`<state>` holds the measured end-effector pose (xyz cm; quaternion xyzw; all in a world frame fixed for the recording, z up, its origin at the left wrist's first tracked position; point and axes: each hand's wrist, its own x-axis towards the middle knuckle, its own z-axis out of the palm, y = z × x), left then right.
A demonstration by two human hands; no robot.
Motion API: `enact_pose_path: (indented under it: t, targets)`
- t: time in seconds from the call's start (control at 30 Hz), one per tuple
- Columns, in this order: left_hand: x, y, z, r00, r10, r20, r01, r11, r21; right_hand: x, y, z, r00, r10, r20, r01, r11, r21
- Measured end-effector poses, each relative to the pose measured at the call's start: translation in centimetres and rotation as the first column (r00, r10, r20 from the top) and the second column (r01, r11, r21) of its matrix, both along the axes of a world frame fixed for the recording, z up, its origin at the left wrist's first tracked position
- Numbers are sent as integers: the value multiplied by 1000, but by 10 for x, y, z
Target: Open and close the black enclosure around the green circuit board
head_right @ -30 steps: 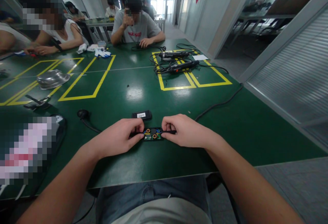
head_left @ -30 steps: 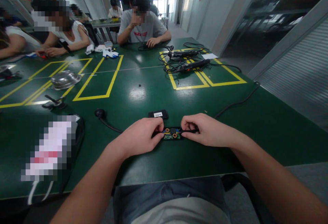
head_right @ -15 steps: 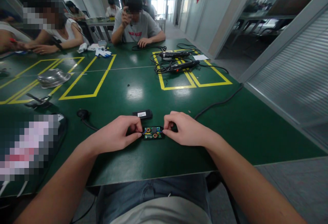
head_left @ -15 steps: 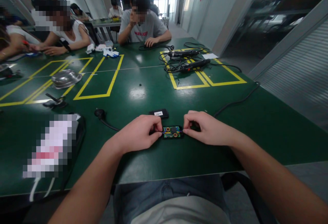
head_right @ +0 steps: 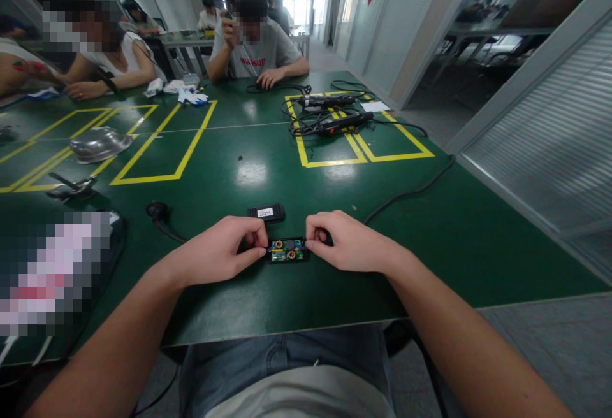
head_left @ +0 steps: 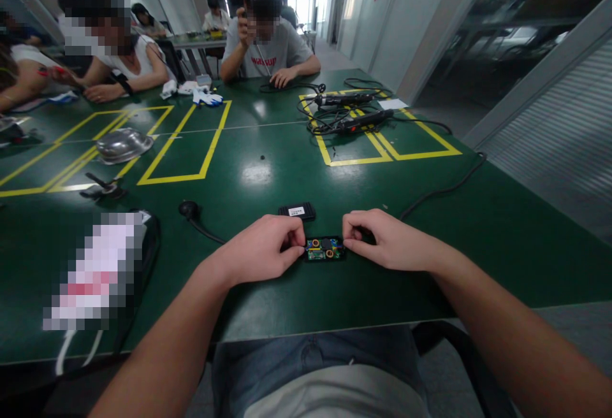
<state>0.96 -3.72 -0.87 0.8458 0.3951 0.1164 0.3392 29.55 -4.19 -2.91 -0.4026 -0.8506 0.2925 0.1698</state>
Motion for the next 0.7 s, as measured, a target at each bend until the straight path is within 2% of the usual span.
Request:
enact_pose_path:
  t: [0.17, 0.47, 0.6, 0.7]
  targets:
    - [-1, 2, -2, 1000, 0, -24, 0, 1000, -6, -1, -1, 0, 999, -11, 33, 9, 999, 50]
    - [0, 3, -2, 996, 5, -92, -2, 999, 32, -1, -1, -2, 1000, 3, 17, -3, 1000, 29]
    - [2, -1, -2, 993, 24, -120, -1, 983, 184, -2, -1, -3, 1000, 2, -14, -1, 1000, 31]
    - [6, -4, -4, 996, 62, -68, -40, 955, 292, -4, -2, -5, 999, 4, -49, -3, 999, 33]
